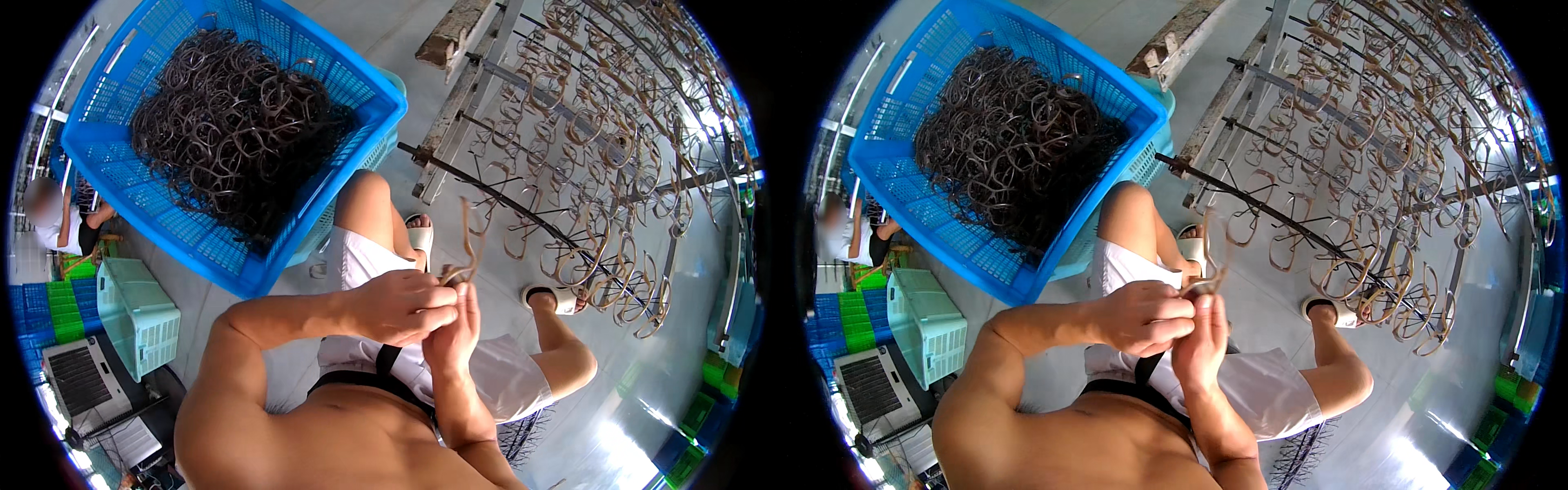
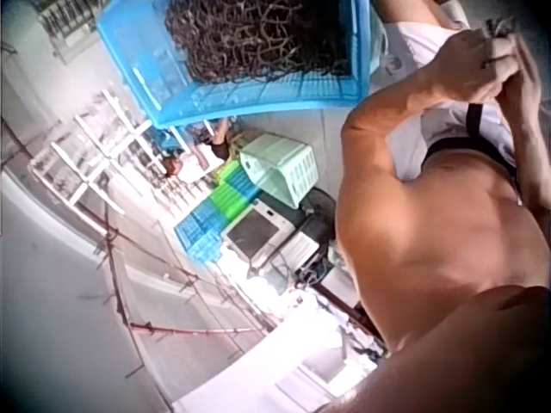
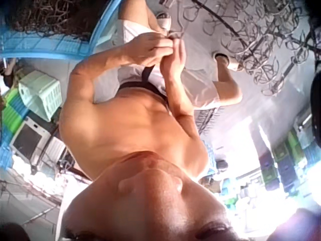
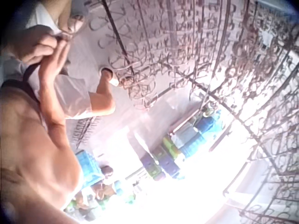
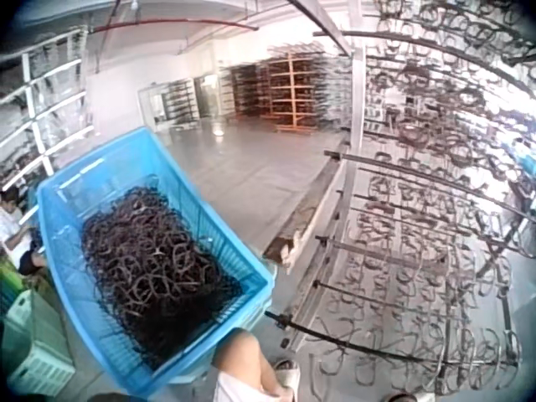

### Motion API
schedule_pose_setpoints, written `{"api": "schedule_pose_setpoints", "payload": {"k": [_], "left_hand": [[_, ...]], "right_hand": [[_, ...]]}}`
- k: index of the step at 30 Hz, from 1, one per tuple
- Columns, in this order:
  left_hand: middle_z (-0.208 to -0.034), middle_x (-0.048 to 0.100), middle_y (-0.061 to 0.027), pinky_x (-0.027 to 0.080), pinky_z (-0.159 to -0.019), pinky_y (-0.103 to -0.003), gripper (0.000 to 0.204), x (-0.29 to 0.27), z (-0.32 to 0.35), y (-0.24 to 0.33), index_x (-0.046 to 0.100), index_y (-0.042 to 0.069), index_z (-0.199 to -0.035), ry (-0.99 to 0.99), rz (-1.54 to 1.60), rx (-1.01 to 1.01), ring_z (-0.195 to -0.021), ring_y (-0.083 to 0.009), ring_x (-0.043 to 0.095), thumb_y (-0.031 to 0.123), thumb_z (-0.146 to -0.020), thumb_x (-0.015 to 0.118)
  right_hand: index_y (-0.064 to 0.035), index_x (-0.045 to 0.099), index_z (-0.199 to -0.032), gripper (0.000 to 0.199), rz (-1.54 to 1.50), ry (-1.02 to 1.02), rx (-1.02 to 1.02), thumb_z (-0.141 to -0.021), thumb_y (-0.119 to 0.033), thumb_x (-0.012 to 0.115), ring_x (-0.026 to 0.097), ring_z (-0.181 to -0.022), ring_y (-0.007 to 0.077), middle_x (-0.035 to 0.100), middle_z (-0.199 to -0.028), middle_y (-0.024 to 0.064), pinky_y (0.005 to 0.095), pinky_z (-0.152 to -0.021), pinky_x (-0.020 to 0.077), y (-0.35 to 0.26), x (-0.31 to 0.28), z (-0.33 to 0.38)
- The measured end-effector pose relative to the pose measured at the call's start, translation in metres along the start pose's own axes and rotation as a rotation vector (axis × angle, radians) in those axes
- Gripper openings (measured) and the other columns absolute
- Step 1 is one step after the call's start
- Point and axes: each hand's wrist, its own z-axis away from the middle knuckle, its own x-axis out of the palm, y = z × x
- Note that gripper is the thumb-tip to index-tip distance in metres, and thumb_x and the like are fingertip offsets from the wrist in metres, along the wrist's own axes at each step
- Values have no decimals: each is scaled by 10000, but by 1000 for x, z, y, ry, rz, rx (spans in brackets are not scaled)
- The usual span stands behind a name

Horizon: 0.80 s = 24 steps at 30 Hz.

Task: The person picks up a metal rod with prongs and places it on a rack. Then, they repeatedly pick up metal hooks from a blue basket and attach them one by one to the prongs on the rod. The person continues this process, filling the rod with hooks.

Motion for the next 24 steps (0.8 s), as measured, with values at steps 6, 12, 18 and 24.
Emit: {"api": "schedule_pose_setpoints", "payload": {"k": [6,12,18,24], "left_hand": [[-1064,514,-176,398,-840,-413,352,-102,36,-131,516,23,-1048,185,-800,-647,-1005,-317,488,148,-742,635],[-1302,388,-134,382,-896,-514,608,-160,147,-220,401,154,-1240,-227,-1138,-1212,-1129,-352,460,239,-725,713],[-1117,562,-191,440,-800,-474,384,-170,130,-231,444,97,-1198,-305,-983,-1230,-942,-396,554,164,-844,578],[-1028,613,-175,463,-763,-449,360,-178,124,-198,497,101,-1202,34,-934,-932,-935,-378,578,93,-844,538]], "right_hand": [[12,454,-1072,197,449,257,-687,-968,-128,362,428,-476,81,465,-607,25,208,-432,381,-64,-31,-26],[-35,432,-1027,101,558,506,-971,-959,-84,374,364,-456,65,439,-618,6,203,-395,297,-90,-71,-72],[-1,446,-1020,142,799,543,-934,-948,-118,409,456,-492,64,532,-660,26,212,-436,378,-75,-49,-83],[-49,447,-1041,127,688,561,-743,-953,-125,396,489,-478,79,541,-668,25,232,-423,399,-49,-50,-103]]}}
